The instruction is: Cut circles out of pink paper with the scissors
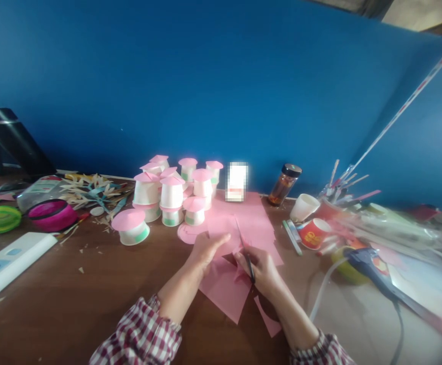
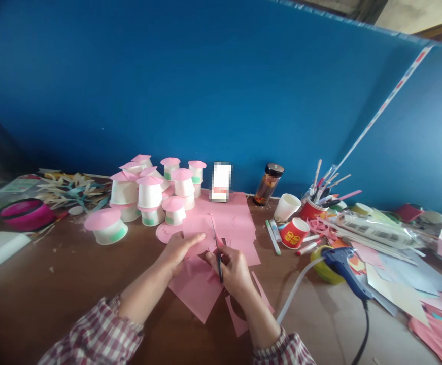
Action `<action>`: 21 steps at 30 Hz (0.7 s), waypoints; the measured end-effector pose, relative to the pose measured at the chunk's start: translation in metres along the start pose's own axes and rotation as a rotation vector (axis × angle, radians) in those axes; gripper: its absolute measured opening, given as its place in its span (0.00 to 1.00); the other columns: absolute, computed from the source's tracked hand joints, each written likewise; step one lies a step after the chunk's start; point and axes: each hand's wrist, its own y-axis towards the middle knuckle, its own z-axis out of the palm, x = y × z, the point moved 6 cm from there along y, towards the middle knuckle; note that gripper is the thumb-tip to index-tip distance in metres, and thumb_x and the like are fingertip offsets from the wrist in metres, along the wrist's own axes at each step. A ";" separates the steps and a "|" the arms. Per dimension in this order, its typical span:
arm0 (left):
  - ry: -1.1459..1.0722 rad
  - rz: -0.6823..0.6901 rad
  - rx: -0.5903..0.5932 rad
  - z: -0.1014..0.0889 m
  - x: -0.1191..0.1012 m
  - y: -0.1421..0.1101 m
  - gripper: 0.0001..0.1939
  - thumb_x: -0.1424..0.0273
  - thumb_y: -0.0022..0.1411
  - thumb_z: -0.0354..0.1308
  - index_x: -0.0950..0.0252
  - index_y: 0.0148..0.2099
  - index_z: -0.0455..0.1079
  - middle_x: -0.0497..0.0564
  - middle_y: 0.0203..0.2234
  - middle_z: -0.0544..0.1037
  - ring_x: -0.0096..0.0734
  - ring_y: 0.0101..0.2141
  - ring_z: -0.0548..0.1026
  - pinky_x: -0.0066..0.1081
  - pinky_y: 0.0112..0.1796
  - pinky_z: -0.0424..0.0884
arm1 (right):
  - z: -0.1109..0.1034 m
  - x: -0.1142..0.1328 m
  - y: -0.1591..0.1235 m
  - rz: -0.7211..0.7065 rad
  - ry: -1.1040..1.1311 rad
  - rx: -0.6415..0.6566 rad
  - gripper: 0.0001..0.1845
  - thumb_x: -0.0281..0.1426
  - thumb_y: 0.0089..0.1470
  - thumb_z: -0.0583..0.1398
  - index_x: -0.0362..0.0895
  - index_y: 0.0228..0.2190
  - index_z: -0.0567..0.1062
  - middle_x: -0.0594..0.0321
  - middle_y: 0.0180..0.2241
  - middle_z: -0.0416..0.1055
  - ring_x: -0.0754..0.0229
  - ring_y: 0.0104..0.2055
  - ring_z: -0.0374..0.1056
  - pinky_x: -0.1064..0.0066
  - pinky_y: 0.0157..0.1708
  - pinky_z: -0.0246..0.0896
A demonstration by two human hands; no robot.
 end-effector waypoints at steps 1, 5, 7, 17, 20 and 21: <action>0.003 -0.004 -0.010 -0.001 0.000 0.000 0.20 0.59 0.42 0.68 0.70 0.33 0.73 0.56 0.25 0.77 0.43 0.28 0.76 0.36 0.27 0.72 | 0.001 -0.001 0.000 0.015 0.017 0.009 0.15 0.40 0.50 0.62 0.42 0.22 0.69 0.66 0.14 0.68 0.60 0.17 0.67 0.76 0.15 0.56; 0.012 -0.015 -0.076 -0.006 0.001 0.002 0.21 0.61 0.38 0.70 0.70 0.33 0.73 0.55 0.23 0.77 0.42 0.26 0.76 0.35 0.26 0.71 | 0.004 -0.001 -0.001 0.048 0.073 0.042 0.13 0.38 0.50 0.62 0.41 0.24 0.70 0.66 0.14 0.68 0.60 0.16 0.67 0.75 0.15 0.58; 0.009 -0.019 -0.100 -0.007 0.001 0.002 0.22 0.62 0.37 0.71 0.70 0.34 0.73 0.55 0.24 0.77 0.42 0.27 0.76 0.34 0.25 0.71 | 0.004 0.001 -0.001 0.036 0.072 0.037 0.12 0.37 0.50 0.62 0.41 0.24 0.70 0.66 0.14 0.69 0.60 0.16 0.67 0.75 0.15 0.58; 0.054 0.006 -0.046 -0.002 0.002 0.001 0.21 0.60 0.42 0.68 0.71 0.35 0.73 0.57 0.26 0.78 0.45 0.27 0.77 0.35 0.23 0.72 | 0.004 -0.001 -0.001 0.064 0.088 0.047 0.12 0.38 0.51 0.62 0.40 0.27 0.72 0.66 0.13 0.70 0.61 0.15 0.67 0.76 0.14 0.53; 0.043 -0.004 -0.012 0.001 0.002 0.001 0.20 0.61 0.43 0.67 0.70 0.36 0.73 0.58 0.27 0.79 0.47 0.28 0.77 0.35 0.21 0.72 | 0.004 -0.001 -0.001 0.061 0.085 0.046 0.13 0.38 0.51 0.62 0.40 0.28 0.72 0.66 0.13 0.70 0.62 0.14 0.66 0.77 0.14 0.53; 0.049 -0.015 -0.015 0.001 0.001 0.000 0.20 0.61 0.43 0.67 0.70 0.35 0.73 0.58 0.27 0.79 0.47 0.27 0.77 0.35 0.20 0.71 | 0.004 -0.001 -0.001 0.059 0.088 0.046 0.13 0.38 0.51 0.62 0.40 0.28 0.73 0.66 0.13 0.70 0.61 0.15 0.66 0.76 0.14 0.54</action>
